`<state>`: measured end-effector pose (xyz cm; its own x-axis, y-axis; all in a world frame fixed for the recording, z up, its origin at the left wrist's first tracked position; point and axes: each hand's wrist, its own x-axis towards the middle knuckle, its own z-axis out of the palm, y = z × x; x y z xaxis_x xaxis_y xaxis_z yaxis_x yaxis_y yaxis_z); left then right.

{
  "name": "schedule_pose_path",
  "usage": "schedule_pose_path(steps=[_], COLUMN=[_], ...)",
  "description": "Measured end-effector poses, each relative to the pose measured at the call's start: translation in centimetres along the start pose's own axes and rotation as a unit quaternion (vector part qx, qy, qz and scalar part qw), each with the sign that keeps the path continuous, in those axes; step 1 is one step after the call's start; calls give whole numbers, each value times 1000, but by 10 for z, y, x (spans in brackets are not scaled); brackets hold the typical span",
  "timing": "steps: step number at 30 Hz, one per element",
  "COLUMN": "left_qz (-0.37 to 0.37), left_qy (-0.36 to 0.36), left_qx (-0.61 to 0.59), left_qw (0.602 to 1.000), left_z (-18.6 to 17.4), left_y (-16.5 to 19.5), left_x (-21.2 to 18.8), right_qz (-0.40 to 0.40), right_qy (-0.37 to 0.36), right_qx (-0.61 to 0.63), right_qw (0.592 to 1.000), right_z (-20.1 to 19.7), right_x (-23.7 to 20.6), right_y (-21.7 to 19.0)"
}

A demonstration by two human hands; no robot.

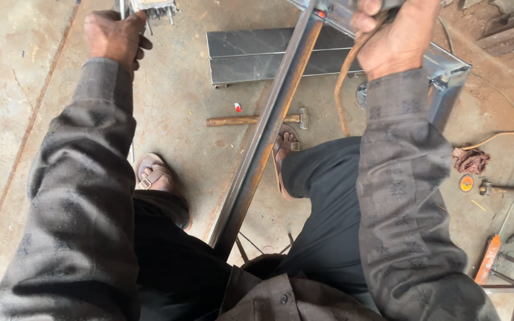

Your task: The person squats on the floor beside a square metal tube frame, striking an arc with a welding electrode holder to weld the frame joints, holding the frame steady with the other hand. They reposition around the frame, tap the electrode, and continue welding successive joints, with sparks and smoke visible as welds are laid.

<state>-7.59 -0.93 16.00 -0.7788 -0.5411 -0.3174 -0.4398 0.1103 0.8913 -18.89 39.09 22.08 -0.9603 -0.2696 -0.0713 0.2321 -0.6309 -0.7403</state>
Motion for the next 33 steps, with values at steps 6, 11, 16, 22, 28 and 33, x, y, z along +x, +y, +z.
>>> schedule_pose_path(steps=[6,11,16,22,28,33], left_qz=[250,251,283,261,316,365], left_qy=[89,41,42,48,77,78], left_qx=[57,-46,-26,185,293,354], left_qw=[963,966,958,946,899,858], left_z=[-16,-11,10,31,34,42], left_y=[19,52,63,60,56,65], left_x=[-60,-141,-228,-322,-328,-302], right_qz=[-58,-27,-5,23,54,32], right_qy=[96,247,268,297,308,290], right_qx=[-124,-84,-50,-9,35,47], right_qw=[986,965,962,954,949,955], right_z=[20,9,-4,0,5,13], right_x=[-94,-188,-250,-301,-315,-286], right_y=[-42,-65,-88,-130,-133,-127])
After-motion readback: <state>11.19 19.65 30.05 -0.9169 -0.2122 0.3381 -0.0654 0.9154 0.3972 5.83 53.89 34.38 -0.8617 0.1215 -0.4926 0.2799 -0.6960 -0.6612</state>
